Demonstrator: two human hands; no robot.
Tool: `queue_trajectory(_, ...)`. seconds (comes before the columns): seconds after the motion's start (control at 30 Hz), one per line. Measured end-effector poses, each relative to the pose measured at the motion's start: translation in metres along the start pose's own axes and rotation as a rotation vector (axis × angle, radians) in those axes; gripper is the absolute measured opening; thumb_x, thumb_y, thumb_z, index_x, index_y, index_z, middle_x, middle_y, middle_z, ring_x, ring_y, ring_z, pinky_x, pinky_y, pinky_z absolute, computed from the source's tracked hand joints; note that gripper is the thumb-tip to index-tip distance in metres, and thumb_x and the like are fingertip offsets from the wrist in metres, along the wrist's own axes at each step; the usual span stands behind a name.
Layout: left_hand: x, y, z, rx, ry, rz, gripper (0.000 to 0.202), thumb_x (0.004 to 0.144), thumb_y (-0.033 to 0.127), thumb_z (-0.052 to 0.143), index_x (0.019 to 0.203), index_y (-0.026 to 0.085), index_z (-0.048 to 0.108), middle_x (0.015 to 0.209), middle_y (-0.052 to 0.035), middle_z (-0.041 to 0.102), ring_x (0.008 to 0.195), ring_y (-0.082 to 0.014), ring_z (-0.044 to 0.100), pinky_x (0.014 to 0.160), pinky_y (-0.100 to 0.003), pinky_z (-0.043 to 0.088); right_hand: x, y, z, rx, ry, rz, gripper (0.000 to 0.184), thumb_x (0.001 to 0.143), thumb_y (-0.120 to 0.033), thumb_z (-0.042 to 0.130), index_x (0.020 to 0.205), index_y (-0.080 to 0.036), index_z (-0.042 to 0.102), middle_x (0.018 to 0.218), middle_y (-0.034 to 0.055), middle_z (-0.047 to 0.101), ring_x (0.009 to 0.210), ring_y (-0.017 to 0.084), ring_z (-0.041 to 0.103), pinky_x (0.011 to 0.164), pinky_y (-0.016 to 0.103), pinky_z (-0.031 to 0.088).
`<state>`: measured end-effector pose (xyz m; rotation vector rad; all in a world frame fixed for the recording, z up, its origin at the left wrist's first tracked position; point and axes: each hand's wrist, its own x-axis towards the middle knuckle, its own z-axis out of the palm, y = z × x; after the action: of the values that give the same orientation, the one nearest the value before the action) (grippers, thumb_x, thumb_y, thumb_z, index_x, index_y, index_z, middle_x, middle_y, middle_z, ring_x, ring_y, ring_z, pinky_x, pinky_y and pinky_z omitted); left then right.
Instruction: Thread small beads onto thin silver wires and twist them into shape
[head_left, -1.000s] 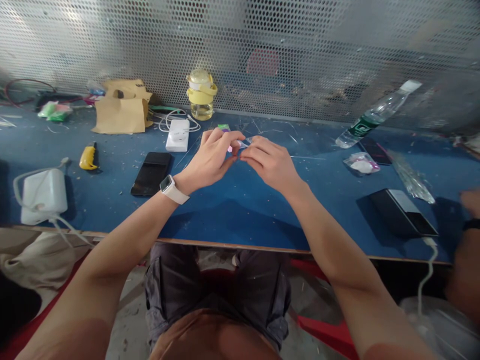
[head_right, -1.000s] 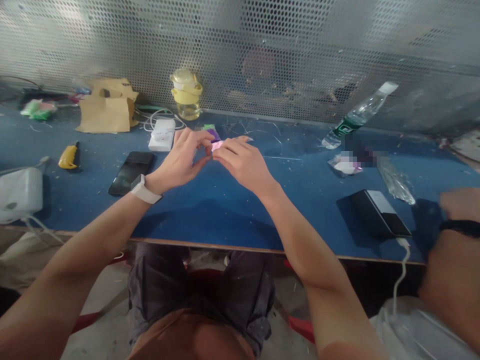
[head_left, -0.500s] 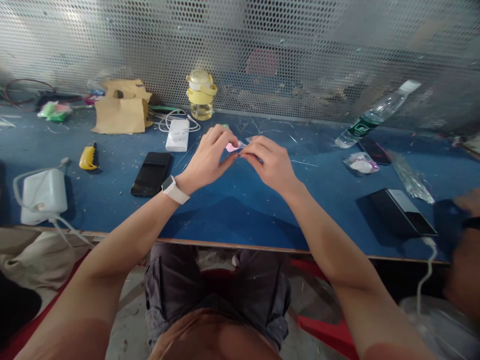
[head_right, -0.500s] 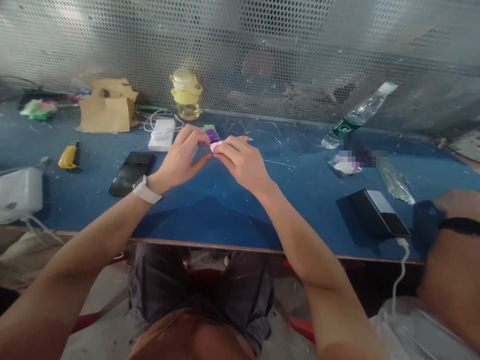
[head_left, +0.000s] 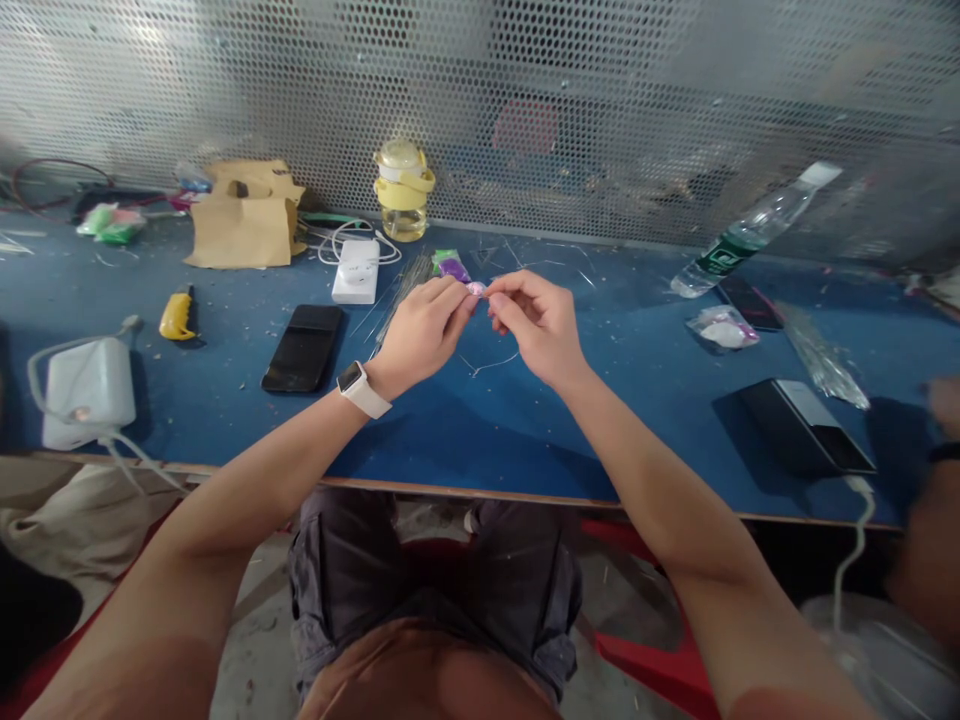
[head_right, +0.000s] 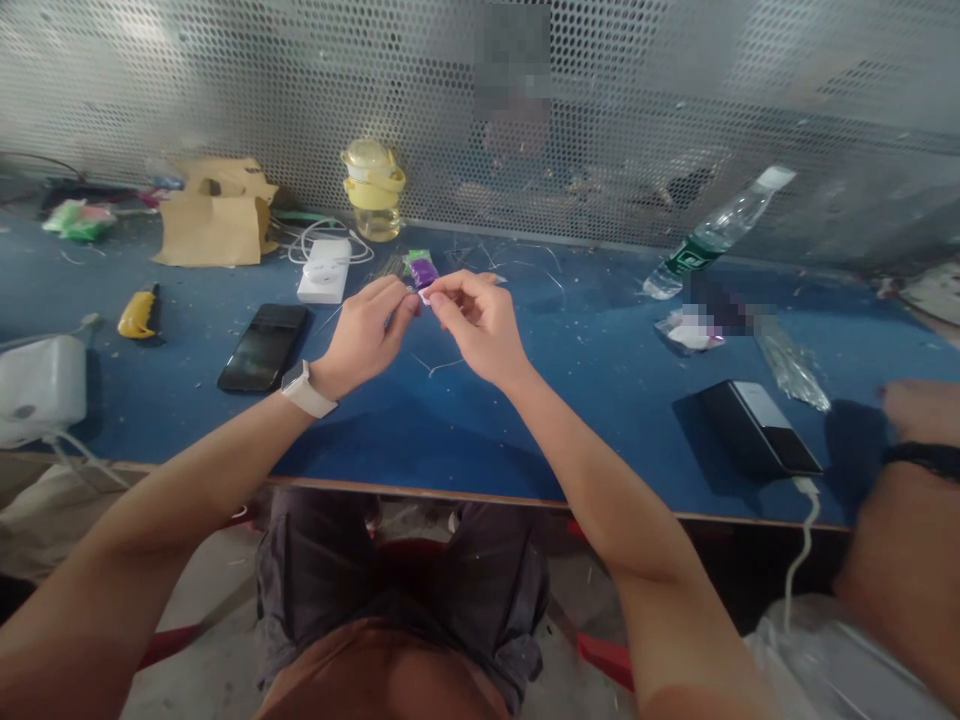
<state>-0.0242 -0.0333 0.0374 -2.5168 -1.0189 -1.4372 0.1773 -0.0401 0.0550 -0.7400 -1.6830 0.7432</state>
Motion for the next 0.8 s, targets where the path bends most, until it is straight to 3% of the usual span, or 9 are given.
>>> queue_trajectory(0.27, 0.0000, 0.0014, 0.0007, 0.050, -0.009, -0.021, 0.040, 0.121, 0.034, 0.041, 0.084, 0.024, 0.051, 0.080, -0.0035, 0.062, 0.076, -0.0200, 0.057, 0.071, -0.038, 0.042, 0.0021, 0.0020, 0.0019, 0.243, -0.068, 0.152, 0.043, 0.091, -0.063, 0.091, 0.097, -0.022, 0.079, 0.065, -0.0059, 0.062, 0.054, 0.009, 0.054, 0.048, 0.024, 0.044)
queue_trajectory(0.37, -0.0003, 0.0032, -0.0001, 0.026, 0.043, -0.067, 0.030, 0.119, 0.036, 0.048, 0.095, 0.023, 0.060, 0.088, -0.0038, 0.066, 0.078, -0.0185, 0.061, 0.073, -0.036, 0.047, 0.0020, 0.0007, 0.0014, 0.287, -0.088, 0.197, 0.041, 0.089, -0.060, 0.094, 0.098, -0.022, 0.079, 0.065, -0.0065, 0.061, 0.053, 0.009, 0.053, 0.045, 0.023, 0.042)
queue_trajectory(0.57, -0.0010, 0.0047, -0.0033, -0.020, 0.132, -0.048, 0.023, 0.119, 0.040, 0.053, 0.115, 0.025, 0.070, 0.100, -0.0047, 0.071, 0.083, -0.0179, 0.068, 0.081, -0.037, 0.058, 0.0010, -0.0029, 0.0007, 0.271, -0.077, 0.172, 0.035, 0.090, -0.055, 0.094, 0.097, -0.024, 0.080, 0.063, -0.0069, 0.061, 0.050, 0.008, 0.051, 0.043, 0.024, 0.040)
queue_trajectory(0.7, 0.0006, 0.0046, -0.0053, -0.029, 0.134, -0.054, 0.027, 0.119, 0.041, 0.052, 0.113, 0.024, 0.072, 0.107, -0.0072, 0.073, 0.103, -0.0222, 0.074, 0.094, -0.042, 0.063, 0.0010, -0.0018, 0.0019, 0.249, -0.074, 0.171, 0.039, 0.089, -0.059, 0.094, 0.097, -0.025, 0.078, 0.062, -0.0074, 0.059, 0.050, 0.009, 0.051, 0.043, 0.025, 0.040)
queue_trajectory(0.8, 0.0014, 0.0056, -0.0064, -0.041, 0.132, -0.050, 0.030, 0.120, 0.042, 0.051, 0.108, 0.023, 0.072, 0.104, -0.0064, 0.074, 0.099, -0.0203, 0.073, 0.091, -0.038, 0.063, 0.0003, -0.0020, 0.0022, 0.194, -0.067, 0.131, 0.040, 0.091, -0.063, 0.091, 0.098, -0.026, 0.077, 0.062, -0.0076, 0.058, 0.050, 0.010, 0.051, 0.046, 0.027, 0.042)
